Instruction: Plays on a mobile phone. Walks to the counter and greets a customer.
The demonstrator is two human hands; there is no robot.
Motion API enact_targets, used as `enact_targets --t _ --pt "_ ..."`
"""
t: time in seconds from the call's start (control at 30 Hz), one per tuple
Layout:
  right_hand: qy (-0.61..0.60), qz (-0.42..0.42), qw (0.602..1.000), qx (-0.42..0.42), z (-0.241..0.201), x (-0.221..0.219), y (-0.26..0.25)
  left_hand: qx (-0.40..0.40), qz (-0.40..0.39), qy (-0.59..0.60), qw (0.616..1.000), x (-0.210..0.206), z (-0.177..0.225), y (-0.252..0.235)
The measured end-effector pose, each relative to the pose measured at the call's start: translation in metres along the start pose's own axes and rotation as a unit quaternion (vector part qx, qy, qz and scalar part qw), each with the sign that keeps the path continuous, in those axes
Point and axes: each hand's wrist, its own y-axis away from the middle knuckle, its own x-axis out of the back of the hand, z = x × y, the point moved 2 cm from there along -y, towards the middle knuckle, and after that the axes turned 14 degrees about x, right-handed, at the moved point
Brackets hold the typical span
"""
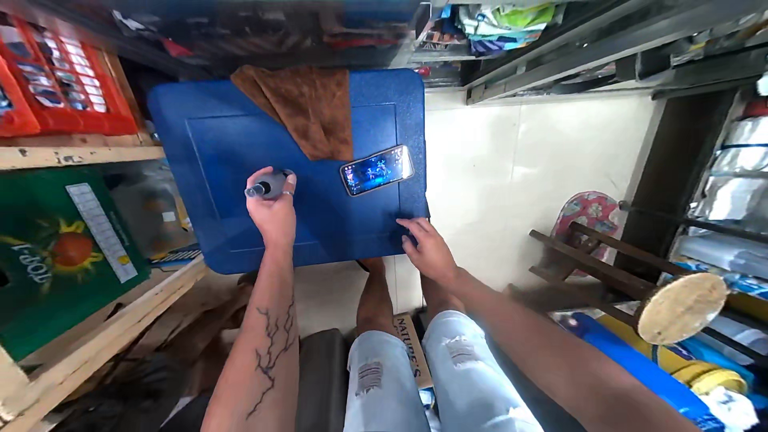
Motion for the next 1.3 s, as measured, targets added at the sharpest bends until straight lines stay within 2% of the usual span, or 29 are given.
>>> enact_targets --t 0.1,0.27,0.4,0.47,0.57,0.67,0.8,0.9,1.0,1.1,1.2,1.3 --pt "-0.021 0.045 0.999 -0.012 -0.008 0.014 -0.013 -0.01 -0.014 0.012 1.0 0.004 -0.004 0.029" --pt "-0.039 0.034 0.998 0.022 -0.017 0.024 -0.038 -0.008 -0.027 0.011 1.0 -0.005 -0.02 0.077" --pt "-0.187 0.036 0.982 0.016 -0.05 0.043 -0.027 -0.024 -0.104 -0.007 0.994 -0.021 -0.015 0.12" --pt "-0.24 0.017 0.97 0.044 -0.071 0.061 -0.019 -0.044 -0.145 -0.034 0.988 -0.028 -0.002 0.138" --pt "-0.257 -0.021 0.959 0.113 -0.112 0.1 -0.006 -0.095 -0.2 -0.056 0.974 -0.037 0.026 0.163" --pt "-0.247 0.018 0.957 0.154 -0.136 0.134 0.011 -0.116 -0.258 -0.024 0.959 -0.052 0.067 0.19" --pt "-0.194 0.077 0.958 0.196 -0.147 0.171 0.028 -0.085 -0.306 0.002 0.948 -0.066 0.111 0.22" --pt "-0.153 0.107 0.953 0.238 -0.146 0.195 0.036 -0.096 -0.31 0.014 0.946 -0.079 0.134 0.235" --pt "-0.135 0.167 0.938 0.273 -0.138 0.205 0.041 -0.118 -0.278 0.016 0.953 -0.093 0.149 0.249" --pt "-0.142 0.192 0.928 0.286 -0.124 0.214 0.049 -0.111 -0.245 0.012 0.963 -0.113 0.152 0.265" --pt "-0.156 0.152 0.939 0.266 -0.106 0.247 0.063 -0.097 -0.227 -0.006 0.969 -0.143 0.155 0.287" --pt "-0.179 0.008 0.96 0.217 -0.09 0.308 0.089 -0.1 -0.213 -0.04 0.971 -0.155 0.165 0.32"
